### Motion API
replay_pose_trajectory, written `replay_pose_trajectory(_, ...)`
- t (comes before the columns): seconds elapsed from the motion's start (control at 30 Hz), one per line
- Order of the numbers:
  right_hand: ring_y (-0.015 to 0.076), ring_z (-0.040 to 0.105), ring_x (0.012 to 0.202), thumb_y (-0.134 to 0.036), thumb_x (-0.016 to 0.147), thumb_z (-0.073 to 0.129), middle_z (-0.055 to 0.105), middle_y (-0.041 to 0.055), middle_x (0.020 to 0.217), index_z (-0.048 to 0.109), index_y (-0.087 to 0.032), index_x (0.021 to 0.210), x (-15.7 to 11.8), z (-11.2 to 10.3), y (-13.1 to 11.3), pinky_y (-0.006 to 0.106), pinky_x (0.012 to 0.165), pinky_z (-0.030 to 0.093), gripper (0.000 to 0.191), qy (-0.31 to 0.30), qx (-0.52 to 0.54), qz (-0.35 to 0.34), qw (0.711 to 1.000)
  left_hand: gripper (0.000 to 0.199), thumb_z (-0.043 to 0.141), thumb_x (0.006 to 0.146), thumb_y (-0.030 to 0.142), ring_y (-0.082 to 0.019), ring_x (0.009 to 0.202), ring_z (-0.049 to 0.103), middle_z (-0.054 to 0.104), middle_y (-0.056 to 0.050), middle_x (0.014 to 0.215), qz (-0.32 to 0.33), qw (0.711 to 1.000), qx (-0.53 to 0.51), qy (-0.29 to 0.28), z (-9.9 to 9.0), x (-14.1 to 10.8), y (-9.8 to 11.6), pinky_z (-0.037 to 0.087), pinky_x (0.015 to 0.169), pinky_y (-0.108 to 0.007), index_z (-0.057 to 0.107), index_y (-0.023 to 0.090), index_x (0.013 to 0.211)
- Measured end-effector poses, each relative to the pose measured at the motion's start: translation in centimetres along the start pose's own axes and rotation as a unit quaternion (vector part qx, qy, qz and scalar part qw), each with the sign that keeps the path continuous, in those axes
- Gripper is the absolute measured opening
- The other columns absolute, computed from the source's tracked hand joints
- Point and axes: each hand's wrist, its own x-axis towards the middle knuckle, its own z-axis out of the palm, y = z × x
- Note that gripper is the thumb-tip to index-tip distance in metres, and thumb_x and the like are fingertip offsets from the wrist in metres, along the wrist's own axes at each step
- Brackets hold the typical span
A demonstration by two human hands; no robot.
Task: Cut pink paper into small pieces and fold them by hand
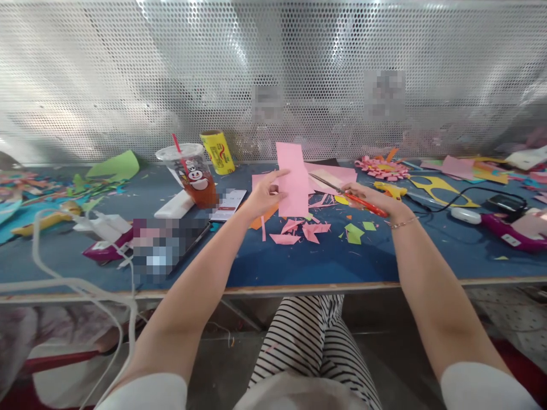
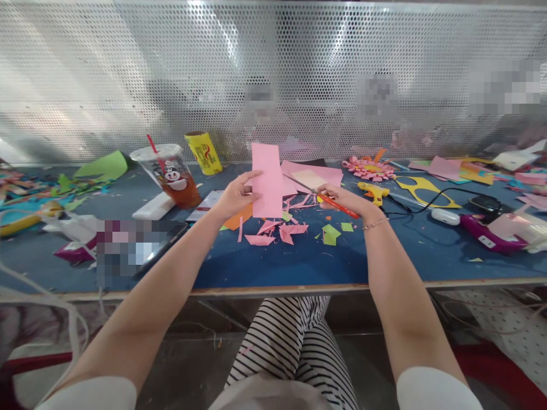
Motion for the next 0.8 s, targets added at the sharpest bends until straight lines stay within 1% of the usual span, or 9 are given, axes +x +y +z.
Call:
replay_pose_trajectory(0.03, 0.0209, 0.051, 0.100, -0.038, 0.071, 0.060, 0.052, 0.0050, 0.107, 0.050, -0.027, 0.107, -0.1, -0.1, -0.1, 0.036, 0.084, 0.046, 0.039, -0.016, 0.000, -0.004, 1.000, 0.058, 0.059, 0.063, 0.014, -0.013, 0.085, 0.057, 0.047, -0.008, 0.126, 0.005, 1.000, 0.006, -0.006, 0.0, 0.0, 0.1, 0.046, 0.071, -0.024, 0.050, 0.023, 0.120)
replay_pose_trajectory(0.1, 0.0208, 0.050, 0.103, -0.039, 0.071, 0.059, 0.052, 0.0051, 0.110, 0.050, -0.027, 0.111, -0.2, -0.2, -0.1, 0.035, 0.085, 0.046, 0.042, -0.048, -0.001, -0.006, 0.999, 0.056, 0.059, 0.064, 0.014, -0.013, 0.089, 0.056, 0.046, -0.008, 0.127, 0.015, 1.000, 0.012, -0.013, 0.1, -0.1, 0.4, 0.045, 0.074, -0.024, 0.051, 0.024, 0.119)
replay_pose_trajectory(0.2, 0.0199, 0.053, 0.098, -0.042, 0.072, 0.059, 0.053, 0.0058, 0.110, 0.050, -0.025, 0.113, -0.1, 0.0, -0.1, 0.033, 0.082, 0.048, 0.045, -0.076, -0.005, -0.001, 0.997, 0.056, 0.060, 0.064, 0.014, -0.012, 0.087, 0.056, 0.046, -0.008, 0.128, 0.016, 1.000, 0.005, -0.022, 0.3, -0.2, 0.9, 0.045, 0.073, -0.023, 0.051, 0.024, 0.119)
replay_pose_trajectory(0.3, 0.0185, 0.056, 0.090, -0.043, 0.074, 0.057, 0.055, 0.0060, 0.106, 0.052, -0.024, 0.110, 0.0, 0.2, -0.3, 0.031, 0.076, 0.049, 0.041, -0.092, -0.006, -0.012, 0.996, 0.056, 0.061, 0.064, 0.013, -0.010, 0.082, 0.056, 0.046, -0.008, 0.128, 0.001, 1.000, -0.009, -0.024, 0.7, -0.4, 1.2, 0.045, 0.069, -0.021, 0.052, 0.024, 0.118)
replay_pose_trajectory(0.37, 0.0169, 0.057, 0.083, -0.042, 0.074, 0.058, 0.056, 0.0055, 0.103, 0.053, -0.025, 0.109, 0.0, 0.3, -0.7, 0.030, 0.072, 0.049, 0.040, -0.101, -0.002, -0.019, 0.995, 0.056, 0.061, 0.064, 0.013, -0.009, 0.078, 0.055, 0.045, -0.007, 0.129, -0.011, 0.999, -0.018, -0.026, 1.0, -0.5, 1.4, 0.045, 0.066, -0.020, 0.052, 0.025, 0.118)
replay_pose_trajectory(0.43, 0.0163, 0.058, 0.081, -0.042, 0.073, 0.059, 0.057, 0.0048, 0.100, 0.053, -0.025, 0.109, -0.1, 0.3, -1.1, 0.029, 0.070, 0.049, 0.040, -0.109, 0.000, -0.014, 0.994, 0.057, 0.061, 0.064, 0.013, -0.007, 0.073, 0.054, 0.046, -0.007, 0.128, -0.023, 0.999, -0.026, -0.031, 1.2, -0.6, 1.5, 0.044, 0.063, -0.019, 0.052, 0.026, 0.118)
replay_pose_trajectory(0.53, 0.0175, 0.058, 0.085, -0.043, 0.072, 0.060, 0.058, 0.0043, 0.099, 0.053, -0.025, 0.110, -0.1, 0.3, -1.5, 0.030, 0.071, 0.049, 0.042, -0.118, -0.005, -0.004, 0.993, 0.059, 0.061, 0.063, 0.011, -0.005, 0.067, 0.053, 0.049, -0.007, 0.124, -0.040, 0.998, -0.036, -0.039, 1.4, -0.8, 1.7, 0.044, 0.058, -0.019, 0.051, 0.027, 0.120)
replay_pose_trajectory(0.6, 0.0187, 0.058, 0.087, -0.044, 0.071, 0.060, 0.060, 0.0043, 0.100, 0.055, -0.025, 0.109, -0.1, 0.3, -1.5, 0.031, 0.072, 0.048, 0.043, -0.118, -0.015, -0.010, 0.993, 0.060, 0.061, 0.063, 0.010, -0.005, 0.064, 0.052, 0.049, -0.008, 0.124, -0.046, 0.997, -0.039, -0.042, 1.6, -0.9, 1.8, 0.043, 0.056, -0.019, 0.051, 0.027, 0.120)
replay_pose_trajectory(0.8, 0.0209, 0.057, 0.090, -0.046, 0.070, 0.061, 0.061, 0.0050, 0.103, 0.056, -0.025, 0.111, 0.0, 0.4, -1.4, 0.033, 0.076, 0.047, 0.046, -0.115, -0.038, -0.031, 0.992, 0.060, 0.062, 0.063, 0.011, -0.004, 0.064, 0.052, 0.046, -0.006, 0.129, -0.054, 0.996, -0.044, -0.051, 2.0, -1.1, 1.8, 0.042, 0.053, -0.017, 0.052, 0.029, 0.118)
